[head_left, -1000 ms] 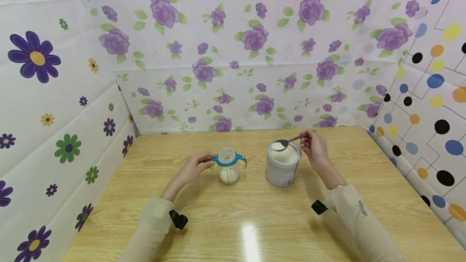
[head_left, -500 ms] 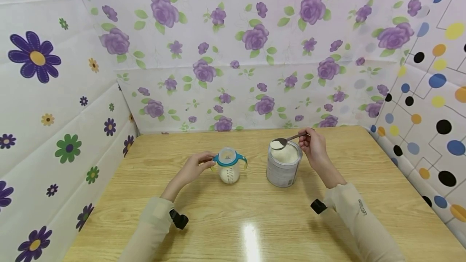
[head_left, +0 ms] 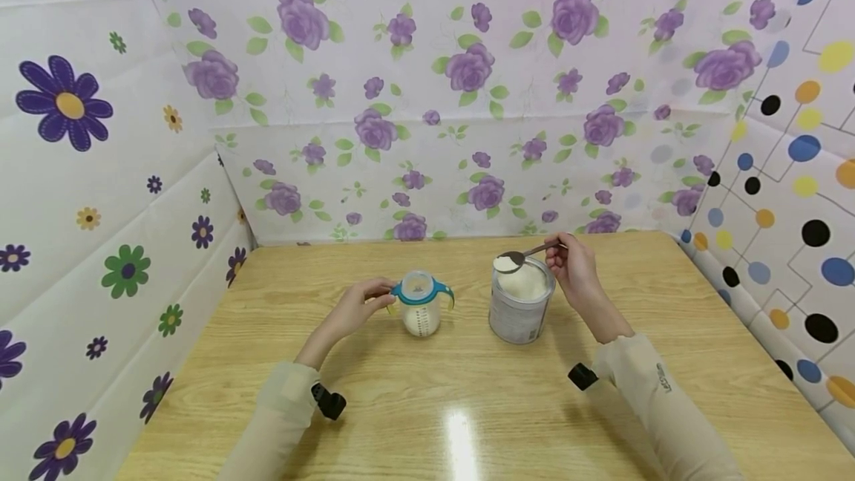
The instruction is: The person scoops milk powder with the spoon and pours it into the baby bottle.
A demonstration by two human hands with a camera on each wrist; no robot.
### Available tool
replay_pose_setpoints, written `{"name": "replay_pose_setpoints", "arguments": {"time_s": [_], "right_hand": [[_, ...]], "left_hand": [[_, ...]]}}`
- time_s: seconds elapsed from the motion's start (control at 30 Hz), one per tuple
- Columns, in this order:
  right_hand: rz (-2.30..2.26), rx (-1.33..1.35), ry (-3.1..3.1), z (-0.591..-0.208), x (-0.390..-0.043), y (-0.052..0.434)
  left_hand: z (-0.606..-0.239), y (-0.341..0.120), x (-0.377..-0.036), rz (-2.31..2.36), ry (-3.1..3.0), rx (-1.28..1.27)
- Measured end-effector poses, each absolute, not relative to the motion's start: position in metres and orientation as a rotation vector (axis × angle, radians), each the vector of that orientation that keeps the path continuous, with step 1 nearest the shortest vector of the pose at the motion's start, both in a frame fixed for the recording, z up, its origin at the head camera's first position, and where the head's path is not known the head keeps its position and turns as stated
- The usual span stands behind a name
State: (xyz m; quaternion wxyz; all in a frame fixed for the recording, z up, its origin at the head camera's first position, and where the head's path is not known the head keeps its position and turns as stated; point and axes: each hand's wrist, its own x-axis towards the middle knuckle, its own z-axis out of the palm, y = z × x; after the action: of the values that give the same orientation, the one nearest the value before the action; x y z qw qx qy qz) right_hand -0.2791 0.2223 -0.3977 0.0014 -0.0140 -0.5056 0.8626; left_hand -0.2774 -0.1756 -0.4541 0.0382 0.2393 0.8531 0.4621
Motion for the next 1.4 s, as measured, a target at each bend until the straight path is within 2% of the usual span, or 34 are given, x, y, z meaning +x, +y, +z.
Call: {"name": "replay_pose_setpoints", "arguments": {"time_s": [1.4], "right_hand": [[2.713,-0.017,-1.633,-0.383,-0.283,0.201]], "left_hand": [[-0.458,-0.177,-0.28,1.402,2.636,0.754]]}}
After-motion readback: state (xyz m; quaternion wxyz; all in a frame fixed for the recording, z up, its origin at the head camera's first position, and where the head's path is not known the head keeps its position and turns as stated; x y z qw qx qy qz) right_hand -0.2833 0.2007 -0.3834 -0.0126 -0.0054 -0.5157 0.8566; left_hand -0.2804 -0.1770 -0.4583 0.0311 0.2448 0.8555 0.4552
